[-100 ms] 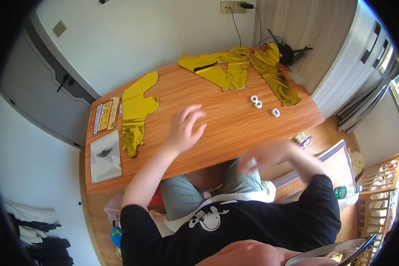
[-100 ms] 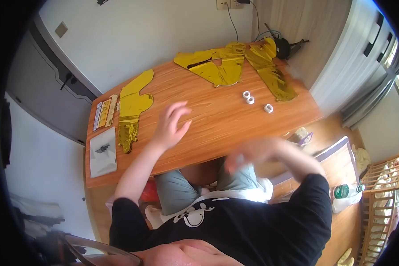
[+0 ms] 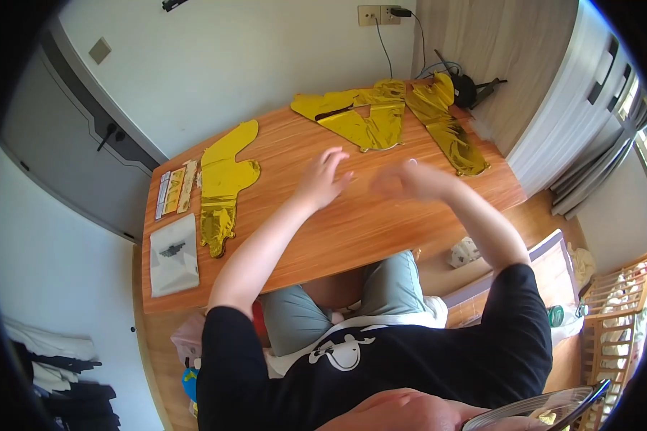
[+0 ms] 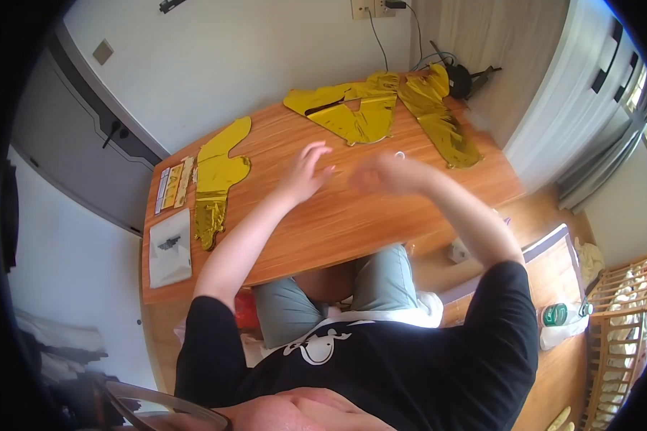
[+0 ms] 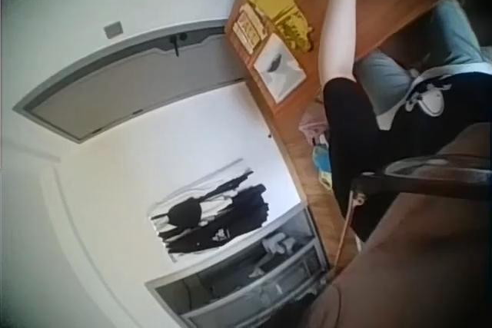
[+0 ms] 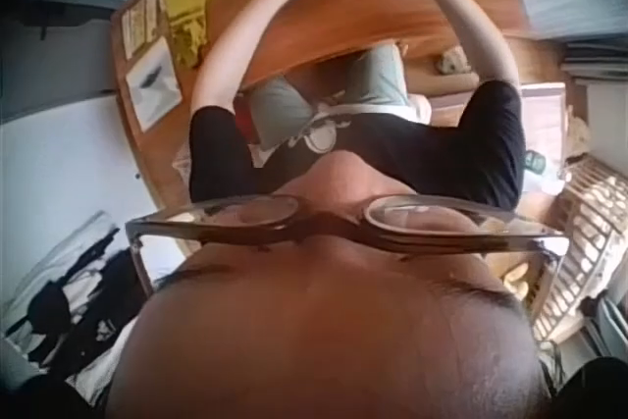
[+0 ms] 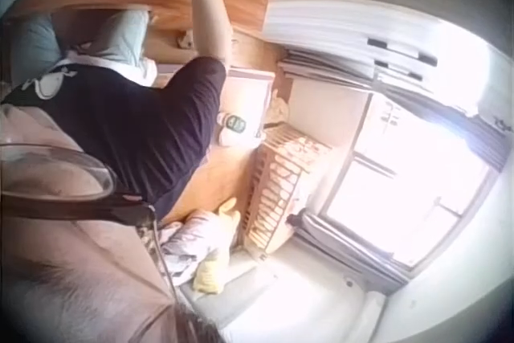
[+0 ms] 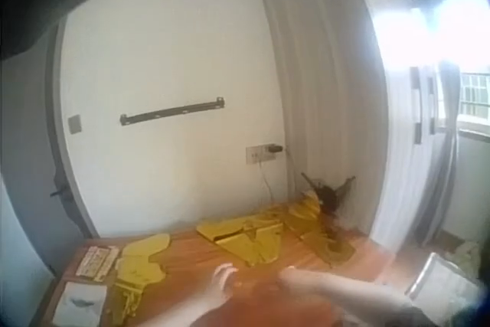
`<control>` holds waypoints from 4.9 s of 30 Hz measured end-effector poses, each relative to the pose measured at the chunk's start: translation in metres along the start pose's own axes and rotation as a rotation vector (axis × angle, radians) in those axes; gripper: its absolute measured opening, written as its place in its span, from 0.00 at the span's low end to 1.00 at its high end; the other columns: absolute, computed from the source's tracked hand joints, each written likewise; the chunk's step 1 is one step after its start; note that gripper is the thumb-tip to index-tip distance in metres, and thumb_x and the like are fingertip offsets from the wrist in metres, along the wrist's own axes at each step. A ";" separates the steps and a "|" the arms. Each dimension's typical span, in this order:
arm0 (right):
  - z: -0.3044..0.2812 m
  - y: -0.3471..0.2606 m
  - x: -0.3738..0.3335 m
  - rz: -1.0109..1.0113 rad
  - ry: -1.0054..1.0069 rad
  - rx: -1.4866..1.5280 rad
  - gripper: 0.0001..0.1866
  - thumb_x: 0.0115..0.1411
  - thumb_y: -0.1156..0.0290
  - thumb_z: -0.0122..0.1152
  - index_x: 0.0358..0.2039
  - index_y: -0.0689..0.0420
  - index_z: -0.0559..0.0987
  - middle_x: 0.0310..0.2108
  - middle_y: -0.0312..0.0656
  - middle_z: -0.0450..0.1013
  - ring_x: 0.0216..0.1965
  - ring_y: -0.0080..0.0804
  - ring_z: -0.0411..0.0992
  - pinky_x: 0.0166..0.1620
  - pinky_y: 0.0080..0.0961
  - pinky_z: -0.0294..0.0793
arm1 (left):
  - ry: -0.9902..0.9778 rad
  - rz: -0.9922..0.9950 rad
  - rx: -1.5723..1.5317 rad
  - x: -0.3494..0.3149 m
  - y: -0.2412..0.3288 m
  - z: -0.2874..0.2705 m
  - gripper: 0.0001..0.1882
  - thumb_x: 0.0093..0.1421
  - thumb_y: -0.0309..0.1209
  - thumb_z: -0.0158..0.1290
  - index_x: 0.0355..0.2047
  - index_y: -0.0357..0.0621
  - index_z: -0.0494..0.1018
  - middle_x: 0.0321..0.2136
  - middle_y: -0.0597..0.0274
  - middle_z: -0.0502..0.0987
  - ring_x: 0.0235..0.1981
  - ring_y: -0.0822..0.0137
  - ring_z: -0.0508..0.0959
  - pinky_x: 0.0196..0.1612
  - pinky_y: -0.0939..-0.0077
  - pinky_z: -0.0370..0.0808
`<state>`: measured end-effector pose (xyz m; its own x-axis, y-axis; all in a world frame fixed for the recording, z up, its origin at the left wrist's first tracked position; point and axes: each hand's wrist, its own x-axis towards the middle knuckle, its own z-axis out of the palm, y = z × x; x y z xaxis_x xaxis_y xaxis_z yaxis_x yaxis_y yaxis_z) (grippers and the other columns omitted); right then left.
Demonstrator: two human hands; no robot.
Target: Folding gold-colored foil balloons into small rectangles on a wooden desk.
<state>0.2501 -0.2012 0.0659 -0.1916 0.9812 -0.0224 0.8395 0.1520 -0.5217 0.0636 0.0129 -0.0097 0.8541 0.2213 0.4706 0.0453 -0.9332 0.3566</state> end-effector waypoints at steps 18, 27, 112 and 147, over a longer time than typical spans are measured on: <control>-0.002 0.188 0.088 0.061 0.147 -0.234 0.25 0.72 0.52 0.55 0.64 0.47 0.76 0.75 0.44 0.58 0.74 0.52 0.55 0.72 0.43 0.58 | -0.072 -0.415 0.189 0.110 -0.036 0.097 0.45 0.71 0.62 0.40 0.74 0.37 0.53 0.74 0.46 0.55 0.76 0.52 0.52 0.76 0.54 0.50; -0.009 0.183 0.095 0.100 0.241 -0.105 0.17 0.69 0.62 0.60 0.54 0.54 0.83 0.62 0.47 0.75 0.62 0.46 0.72 0.63 0.36 0.70 | -0.058 -0.339 0.185 0.109 -0.039 0.098 0.51 0.67 0.66 0.46 0.73 0.36 0.53 0.74 0.45 0.55 0.76 0.48 0.53 0.75 0.52 0.52; -0.073 -0.296 -0.092 -0.191 0.682 -0.469 0.11 0.57 0.68 0.71 0.37 0.61 0.85 0.22 0.40 0.75 0.23 0.34 0.76 0.28 0.25 0.73 | 0.159 0.134 -1.044 -0.169 0.148 -0.060 0.12 0.69 0.30 0.57 0.51 0.42 0.77 0.47 0.58 0.80 0.50 0.65 0.78 0.51 0.68 0.77; 0.118 -0.035 0.023 -0.063 0.170 -0.339 0.35 0.69 0.51 0.56 0.69 0.57 0.66 0.71 0.51 0.62 0.72 0.51 0.57 0.74 0.48 0.54 | -0.072 -0.590 -0.164 -0.188 -0.019 -0.148 0.14 0.58 0.24 0.64 0.44 0.43 0.74 0.36 0.51 0.80 0.39 0.58 0.81 0.41 0.66 0.75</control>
<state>0.1566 -0.1981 -0.0168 -0.1852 0.9700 0.1576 0.9547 0.2156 -0.2052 -0.1747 0.0305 0.0144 0.7424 0.6621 0.1022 0.4460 -0.6022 0.6621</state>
